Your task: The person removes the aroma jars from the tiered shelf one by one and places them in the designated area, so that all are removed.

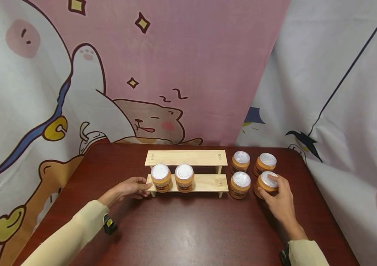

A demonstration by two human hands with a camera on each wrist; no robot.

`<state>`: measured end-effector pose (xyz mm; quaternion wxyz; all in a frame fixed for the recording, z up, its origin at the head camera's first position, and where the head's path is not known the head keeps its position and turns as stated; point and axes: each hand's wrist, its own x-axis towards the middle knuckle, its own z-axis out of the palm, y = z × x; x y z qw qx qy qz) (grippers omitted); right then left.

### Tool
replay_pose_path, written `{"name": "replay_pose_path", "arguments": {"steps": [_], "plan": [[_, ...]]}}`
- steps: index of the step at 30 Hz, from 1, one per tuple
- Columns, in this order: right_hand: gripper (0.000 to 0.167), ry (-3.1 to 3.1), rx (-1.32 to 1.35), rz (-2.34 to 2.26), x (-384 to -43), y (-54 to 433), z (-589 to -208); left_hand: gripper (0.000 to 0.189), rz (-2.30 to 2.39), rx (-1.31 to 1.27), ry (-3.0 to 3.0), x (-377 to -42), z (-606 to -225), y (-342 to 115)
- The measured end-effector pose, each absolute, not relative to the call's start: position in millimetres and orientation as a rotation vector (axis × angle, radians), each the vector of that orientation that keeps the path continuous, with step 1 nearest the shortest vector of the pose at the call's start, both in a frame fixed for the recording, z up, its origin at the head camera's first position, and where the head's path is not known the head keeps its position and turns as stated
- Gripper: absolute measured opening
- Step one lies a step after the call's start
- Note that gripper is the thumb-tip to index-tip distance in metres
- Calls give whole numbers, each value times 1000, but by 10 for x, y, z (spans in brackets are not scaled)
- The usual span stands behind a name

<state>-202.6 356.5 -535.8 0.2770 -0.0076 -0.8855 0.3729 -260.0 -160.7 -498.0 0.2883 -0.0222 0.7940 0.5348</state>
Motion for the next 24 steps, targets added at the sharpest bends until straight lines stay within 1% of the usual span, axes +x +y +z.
{"name": "replay_pose_path", "arguments": {"steps": [10, 17, 24], "plan": [[61, -2381, -13, 992, -2027, 3566, -5404, 31, 1419, -72, 2128, -2601, -4987, -1607], [62, -2384, -6, 991, -2028, 3555, -5420, 28, 1432, -99, 2114, -2622, -5023, -1612], [62, -2397, 1, 987, -2024, 3555, -5435, 30, 1421, -67, 2112, -2625, -5003, -1616]]}}
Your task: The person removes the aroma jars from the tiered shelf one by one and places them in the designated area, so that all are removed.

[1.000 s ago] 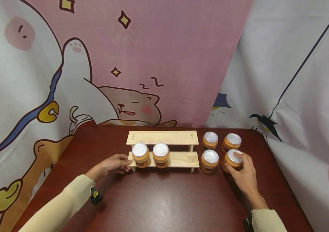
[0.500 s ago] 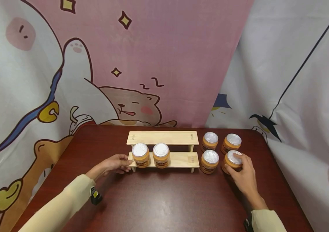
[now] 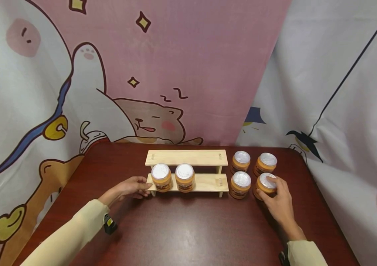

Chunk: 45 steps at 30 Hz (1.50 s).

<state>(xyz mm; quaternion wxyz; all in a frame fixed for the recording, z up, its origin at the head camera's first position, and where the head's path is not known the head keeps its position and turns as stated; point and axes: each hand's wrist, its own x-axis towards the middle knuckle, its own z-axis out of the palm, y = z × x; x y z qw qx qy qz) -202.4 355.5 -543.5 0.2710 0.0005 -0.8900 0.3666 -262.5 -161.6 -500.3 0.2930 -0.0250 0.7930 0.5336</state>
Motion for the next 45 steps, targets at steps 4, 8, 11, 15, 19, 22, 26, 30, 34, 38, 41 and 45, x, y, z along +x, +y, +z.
{"name": "replay_pose_path", "arguments": {"steps": [4, 8, 11, 15, 19, 22, 26, 30, 34, 38, 41, 45], "plan": [[62, -2401, 0, 979, -2025, 3557, -5441, 32, 1422, -56, 2114, -2622, -5004, -1620], [62, -2395, 5, 978, -2024, 3556, -5444, 32, 1428, -65, 2117, -2620, -5019, -1617], [62, -2393, 5, 981, -2024, 3553, -5447, 32, 1430, -71, 2118, -2622, -5028, -1617], [62, -2396, 3, 979, -2027, 3555, -5448, 31, 1430, -73, 2120, -2623, -5024, -1616], [62, -2403, 1, 975, -2015, 3565, -5440, 31, 1429, -66, 2118, -2624, -5026, -1611], [62, -2411, -10, 971, -2004, 3566, -5430, 32, 1427, -61, 2116, -2625, -5031, -1609], [62, -2422, -13, 973, -1996, 3559, -5401, 31, 1425, -63, 2118, -2620, -5033, -1613], [62, -2437, -5, 976, -1997, 3547, -5369, 31, 1435, -82, 2117, -2617, -5036, -1622], [62, -2464, -15, 953, -2014, 3545, -5327, 32, 1451, -83, 2118, -2622, -5021, -1629], [61, -2498, -25, 949, -2022, 3548, -5307, 31, 1459, -89, 2120, -2614, -5027, -1633], [61, -2521, -22, 953, -2008, 3553, -5309, 31, 1463, -101, 2118, -2600, -5032, -1630], [62, -2525, -8, 938, -1980, 3564, -5334, 31, 1462, -103, 2118, -2583, -5023, -1617]]}}
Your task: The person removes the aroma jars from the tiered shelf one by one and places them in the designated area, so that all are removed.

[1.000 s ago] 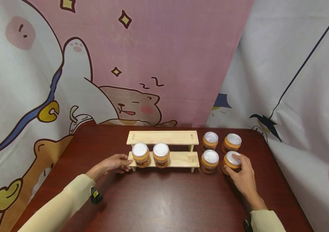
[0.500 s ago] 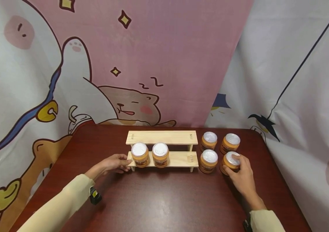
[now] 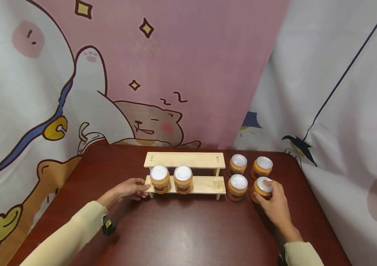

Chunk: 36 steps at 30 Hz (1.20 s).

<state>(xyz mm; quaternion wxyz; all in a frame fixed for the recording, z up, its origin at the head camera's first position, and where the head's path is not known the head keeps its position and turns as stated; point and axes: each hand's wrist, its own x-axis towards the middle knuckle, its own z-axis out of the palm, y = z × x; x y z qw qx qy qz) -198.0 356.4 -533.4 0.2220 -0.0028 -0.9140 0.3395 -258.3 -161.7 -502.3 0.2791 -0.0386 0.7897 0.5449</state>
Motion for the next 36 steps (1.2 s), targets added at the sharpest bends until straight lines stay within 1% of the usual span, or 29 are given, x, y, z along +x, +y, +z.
{"name": "replay_pose_path", "arguments": {"steps": [5, 18, 36], "plan": [[62, -2527, 5, 918, -1957, 3567, -5399, 32, 1464, -106, 2114, -2542, -5054, -1625], [63, -2560, 29, 913, -1952, 3590, -5367, 34, 1490, -122, 2111, -2510, -5124, -1606], [59, -2574, 58, 896, -1995, 3616, -5265, 36, 1495, -106, 2102, -2582, -5045, -1611]]}}
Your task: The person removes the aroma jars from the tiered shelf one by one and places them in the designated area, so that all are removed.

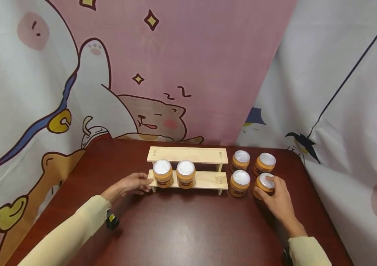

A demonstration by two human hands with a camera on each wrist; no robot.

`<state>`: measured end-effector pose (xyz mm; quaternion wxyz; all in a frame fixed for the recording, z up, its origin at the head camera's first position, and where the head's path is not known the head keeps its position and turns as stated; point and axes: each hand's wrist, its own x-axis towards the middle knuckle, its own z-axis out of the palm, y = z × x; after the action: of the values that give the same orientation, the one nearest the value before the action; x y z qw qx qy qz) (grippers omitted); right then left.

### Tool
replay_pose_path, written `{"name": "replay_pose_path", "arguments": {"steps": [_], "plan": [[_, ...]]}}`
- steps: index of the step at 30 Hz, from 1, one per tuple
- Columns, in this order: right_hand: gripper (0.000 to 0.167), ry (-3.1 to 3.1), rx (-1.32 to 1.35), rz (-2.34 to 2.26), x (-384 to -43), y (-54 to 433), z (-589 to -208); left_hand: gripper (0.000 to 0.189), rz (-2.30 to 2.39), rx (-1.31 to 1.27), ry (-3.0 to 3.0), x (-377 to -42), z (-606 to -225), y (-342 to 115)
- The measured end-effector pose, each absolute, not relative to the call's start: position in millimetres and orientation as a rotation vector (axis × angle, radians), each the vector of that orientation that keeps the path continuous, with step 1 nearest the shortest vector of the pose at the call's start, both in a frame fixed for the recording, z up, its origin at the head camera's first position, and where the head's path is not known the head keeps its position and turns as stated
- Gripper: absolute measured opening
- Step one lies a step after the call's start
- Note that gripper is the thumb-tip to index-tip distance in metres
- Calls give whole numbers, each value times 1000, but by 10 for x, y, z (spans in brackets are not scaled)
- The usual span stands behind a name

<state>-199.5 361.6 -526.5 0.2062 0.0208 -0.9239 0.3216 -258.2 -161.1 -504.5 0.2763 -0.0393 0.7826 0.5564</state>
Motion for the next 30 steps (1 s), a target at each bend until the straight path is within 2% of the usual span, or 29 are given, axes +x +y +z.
{"name": "replay_pose_path", "arguments": {"steps": [30], "plan": [[51, -2537, 58, 914, -1980, 3603, -5187, 33, 1491, -107, 2084, -2608, -5013, -1611]]}}
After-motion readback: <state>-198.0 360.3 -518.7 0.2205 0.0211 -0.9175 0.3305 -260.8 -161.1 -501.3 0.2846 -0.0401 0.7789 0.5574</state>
